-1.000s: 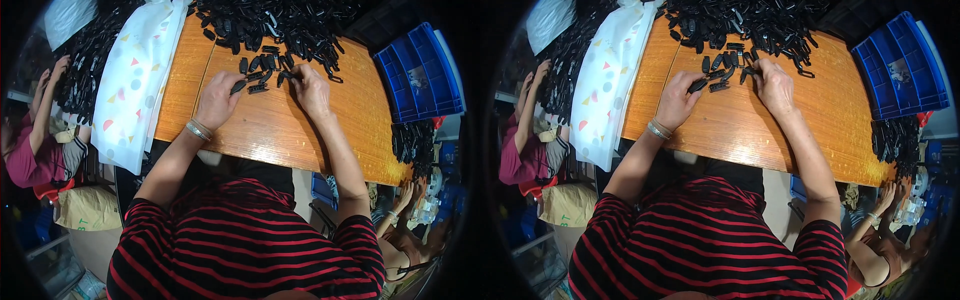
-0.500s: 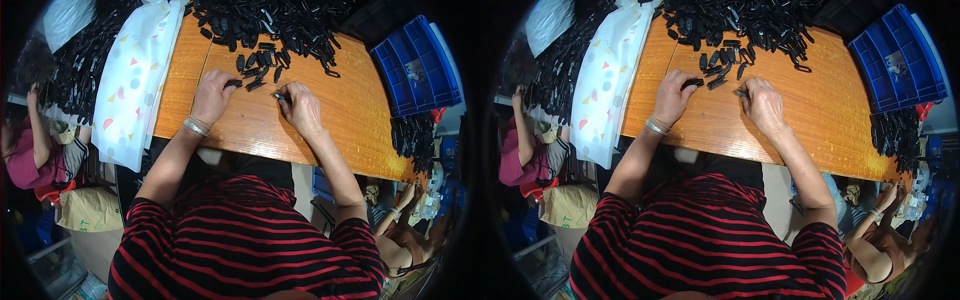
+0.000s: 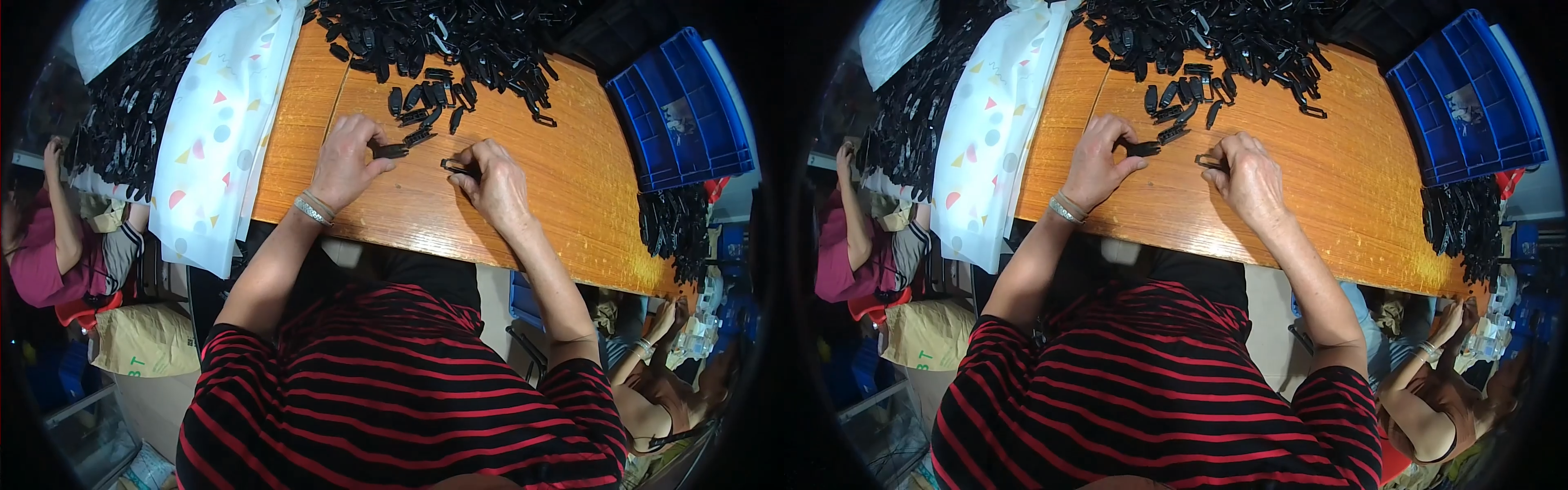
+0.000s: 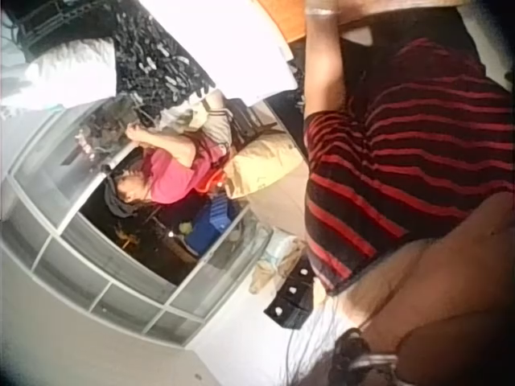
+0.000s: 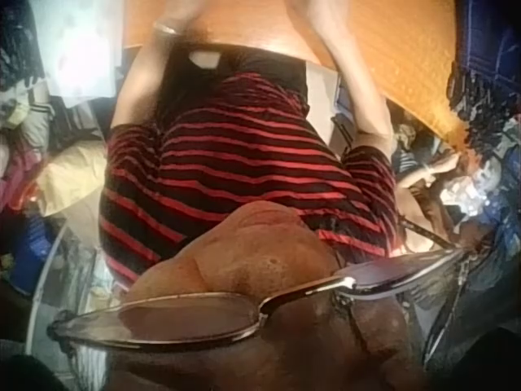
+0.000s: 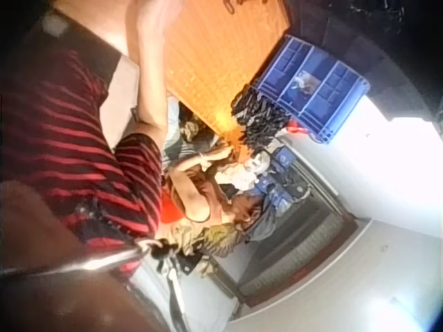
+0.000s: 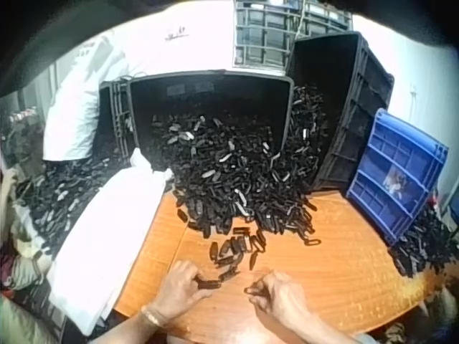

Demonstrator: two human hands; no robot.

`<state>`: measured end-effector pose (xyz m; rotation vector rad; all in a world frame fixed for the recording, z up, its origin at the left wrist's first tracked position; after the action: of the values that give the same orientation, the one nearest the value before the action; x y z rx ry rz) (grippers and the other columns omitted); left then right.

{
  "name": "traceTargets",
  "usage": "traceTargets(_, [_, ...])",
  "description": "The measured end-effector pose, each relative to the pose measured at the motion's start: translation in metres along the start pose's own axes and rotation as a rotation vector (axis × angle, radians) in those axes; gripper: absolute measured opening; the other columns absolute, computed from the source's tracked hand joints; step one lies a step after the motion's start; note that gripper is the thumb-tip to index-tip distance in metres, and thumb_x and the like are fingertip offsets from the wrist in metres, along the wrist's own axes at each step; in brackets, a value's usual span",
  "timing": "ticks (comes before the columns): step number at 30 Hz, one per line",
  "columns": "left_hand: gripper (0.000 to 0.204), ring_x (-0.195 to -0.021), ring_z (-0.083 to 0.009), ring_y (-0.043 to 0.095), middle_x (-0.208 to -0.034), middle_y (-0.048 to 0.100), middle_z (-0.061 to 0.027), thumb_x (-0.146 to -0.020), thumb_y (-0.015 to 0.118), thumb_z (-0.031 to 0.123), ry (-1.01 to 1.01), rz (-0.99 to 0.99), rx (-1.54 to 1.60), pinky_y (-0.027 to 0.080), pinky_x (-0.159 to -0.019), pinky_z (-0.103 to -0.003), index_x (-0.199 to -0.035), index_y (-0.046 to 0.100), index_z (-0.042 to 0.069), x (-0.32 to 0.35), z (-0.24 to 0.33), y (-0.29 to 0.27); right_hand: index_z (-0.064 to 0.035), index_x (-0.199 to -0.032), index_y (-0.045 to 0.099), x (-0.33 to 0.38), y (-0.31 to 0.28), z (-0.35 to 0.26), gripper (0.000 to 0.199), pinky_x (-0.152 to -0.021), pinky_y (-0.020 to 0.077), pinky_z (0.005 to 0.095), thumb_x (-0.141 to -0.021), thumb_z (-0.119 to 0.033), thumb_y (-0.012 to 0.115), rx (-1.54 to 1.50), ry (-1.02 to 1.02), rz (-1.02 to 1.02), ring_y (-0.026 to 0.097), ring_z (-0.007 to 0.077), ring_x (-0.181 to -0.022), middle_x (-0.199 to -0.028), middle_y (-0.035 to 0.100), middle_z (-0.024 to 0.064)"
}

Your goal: The recorder is manually assembling small black plastic buckles by snapping two pieces together.

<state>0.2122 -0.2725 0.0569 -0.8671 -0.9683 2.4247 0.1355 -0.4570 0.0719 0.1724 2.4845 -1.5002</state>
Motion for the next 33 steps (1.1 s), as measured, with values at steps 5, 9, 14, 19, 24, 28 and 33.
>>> traceTargets(5, [0.034,-0.093,-0.0265,0.053,-0.092,0.057,-0.0067,-0.065,0.082,0.013,0.031,0.005,-0.004,0.044,-0.084,-0.036,-0.092,0.062,0.006,0.004,-0.001,-0.006,0.0000,-0.089,0.061,0.002,0.001,0.004,0.023,-0.070,0.0506,0.0407,-0.074,-0.009,0.077,0.171,0.004,-0.046,0.062,0.0307,-0.081,-0.087,0.061,0.0137])
traceTargets(9, [0.027,-0.094,-0.0279,0.054,-0.091,0.059,-0.0067,-0.069,0.079,0.011,0.065,-0.035,-0.073,0.045,-0.083,-0.039,-0.090,0.064,0.008,0.003,0.003,-0.003,0.0006,-0.093,0.061,-0.007,0.002,-0.005,0.022,-0.068,0.0510,0.0398,-0.077,-0.008,0.074,0.078,0.012,-0.050,0.063,0.0321,-0.076,-0.088,0.061,0.0154])
traceTargets(14, [0.022,-0.085,-0.0191,0.061,-0.088,0.061,-0.0057,-0.077,0.074,0.006,-0.135,-0.046,0.265,0.049,-0.077,-0.030,-0.097,0.064,0.005,0.003,0.002,-0.001,0.0021,-0.096,0.059,-0.020,0.014,-0.031,0.018,-0.061,0.0536,0.0307,-0.083,-0.006,0.069,-0.353,-0.051,0.127,0.065,0.0240,-0.074,-0.086,0.061,0.0140])
traceTargets(19, [0.024,-0.085,-0.0085,0.062,-0.094,0.064,-0.0034,-0.087,0.065,0.004,-0.325,0.045,1.161,0.049,-0.077,-0.020,-0.110,0.060,-0.001,0.006,0.008,0.003,0.0028,-0.104,0.058,-0.013,0.029,-0.036,0.020,-0.064,0.0504,0.0221,-0.088,-0.006,0.066,-0.683,0.056,0.166,0.060,0.0078,-0.075,-0.085,0.062,0.0034])
traceTargets(24, [0.025,-0.078,-0.0050,0.057,-0.094,0.064,-0.0007,-0.092,0.059,0.006,-0.412,0.080,1.379,0.047,-0.069,-0.018,-0.117,0.058,0.001,0.017,0.006,0.019,0.0029,-0.107,0.056,-0.005,0.039,-0.041,0.021,-0.069,0.0492,0.0208,-0.089,-0.006,0.065,-0.864,0.101,0.161,0.059,0.0065,-0.076,-0.086,0.062,0.0014])
traceTargets(28, [0.025,-0.072,-0.0044,0.055,-0.093,0.064,0.0004,-0.093,0.059,0.007,-0.450,0.101,1.340,0.044,-0.063,-0.017,-0.118,0.058,0.002,0.020,-0.003,0.019,0.0028,-0.108,0.057,-0.004,0.033,-0.039,0.022,-0.070,0.0494,0.0206,-0.089,-0.003,0.065,-0.999,0.148,0.185,0.059,0.0059,-0.077,-0.090,0.062,0.0024])
traceTargets(33, [0.027,-0.065,-0.0015,0.050,-0.089,0.064,0.0018,-0.092,0.061,0.006,-0.373,0.117,1.165,0.040,-0.057,-0.015,-0.119,0.058,0.002,0.017,0.005,0.009,0.0019,-0.110,0.057,-0.007,0.028,-0.043,0.024,-0.070,0.0496,0.0204,-0.088,-0.002,0.065,-0.828,0.100,0.220,0.060,0.0064,-0.080,-0.092,0.062,0.0026])
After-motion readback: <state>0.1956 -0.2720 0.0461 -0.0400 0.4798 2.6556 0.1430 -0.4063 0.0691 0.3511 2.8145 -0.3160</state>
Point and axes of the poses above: each hand's wrist, its own x-axis away from the middle knuckle, its own y-axis out of the palm, z = x × y, the point moved 8 cm from there along -x, towards the middle knuckle
